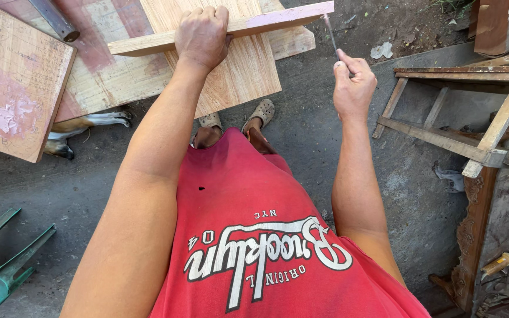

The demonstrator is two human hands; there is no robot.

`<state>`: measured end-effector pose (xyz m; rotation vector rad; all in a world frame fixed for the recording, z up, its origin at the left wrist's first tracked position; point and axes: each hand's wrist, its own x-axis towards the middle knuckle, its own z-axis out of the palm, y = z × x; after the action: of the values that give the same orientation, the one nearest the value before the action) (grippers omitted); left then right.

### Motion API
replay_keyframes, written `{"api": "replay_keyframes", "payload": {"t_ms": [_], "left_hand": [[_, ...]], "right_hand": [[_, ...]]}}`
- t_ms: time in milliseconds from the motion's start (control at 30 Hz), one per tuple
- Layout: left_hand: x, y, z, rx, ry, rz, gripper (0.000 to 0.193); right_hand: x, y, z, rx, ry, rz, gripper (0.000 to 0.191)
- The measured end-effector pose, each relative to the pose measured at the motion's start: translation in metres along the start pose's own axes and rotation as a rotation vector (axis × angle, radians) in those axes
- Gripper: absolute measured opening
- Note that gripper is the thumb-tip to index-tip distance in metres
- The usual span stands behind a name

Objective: The person holds wooden boards and strips on a work surface and spreads pink glue along their edges with a small knife-like tool, repositioning and turning the pieces to coat different edges and aligning pieces together.

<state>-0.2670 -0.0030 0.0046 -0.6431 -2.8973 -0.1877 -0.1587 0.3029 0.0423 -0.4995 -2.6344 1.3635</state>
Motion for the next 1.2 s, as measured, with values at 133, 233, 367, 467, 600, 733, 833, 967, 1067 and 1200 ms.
{"api": "replay_keyframes", "payload": {"t_ms": [133, 233, 367, 467, 600, 733, 833, 967, 1067, 1200], "left_hand": [[0.000, 0.000, -0.001, 0.000, 0.030, 0.009, 0.035], [0.001, -0.001, -0.002, -0.028, -0.005, -0.001, 0.035], [0.001, -0.002, -0.001, -0.035, 0.023, 0.009, 0.034], [0.001, -0.002, -0.001, -0.042, 0.025, 0.016, 0.034], [0.001, -0.002, -0.001, -0.050, 0.021, 0.015, 0.035], [0.002, -0.002, -0.003, -0.044, -0.017, -0.007, 0.032], [0.002, -0.002, -0.004, -0.052, 0.004, 0.004, 0.035], [0.001, -0.002, -0.002, -0.071, 0.052, 0.024, 0.035], [0.000, -0.005, 0.000, -0.070, 0.030, 0.000, 0.034], [-0.002, -0.009, 0.002, -0.056, 0.007, -0.004, 0.034]], "right_hand": [[0.006, -0.003, 0.001, 0.074, 0.037, -0.011, 0.030], [0.012, -0.006, 0.011, 0.085, 0.044, -0.040, 0.030], [0.003, -0.014, 0.028, -0.082, 0.007, -0.148, 0.034], [-0.009, -0.014, 0.024, -0.173, -0.069, -0.217, 0.034], [0.003, -0.012, 0.006, -0.167, 0.003, -0.191, 0.031], [0.015, -0.012, 0.013, -0.120, 0.001, -0.092, 0.027], [0.009, -0.015, 0.022, -0.300, -0.131, -0.306, 0.028], [0.008, -0.019, 0.011, -0.154, -0.127, -0.217, 0.029], [0.015, -0.023, 0.013, -0.067, -0.032, -0.070, 0.028], [0.004, -0.025, 0.036, -0.183, -0.098, -0.214, 0.026]]}}
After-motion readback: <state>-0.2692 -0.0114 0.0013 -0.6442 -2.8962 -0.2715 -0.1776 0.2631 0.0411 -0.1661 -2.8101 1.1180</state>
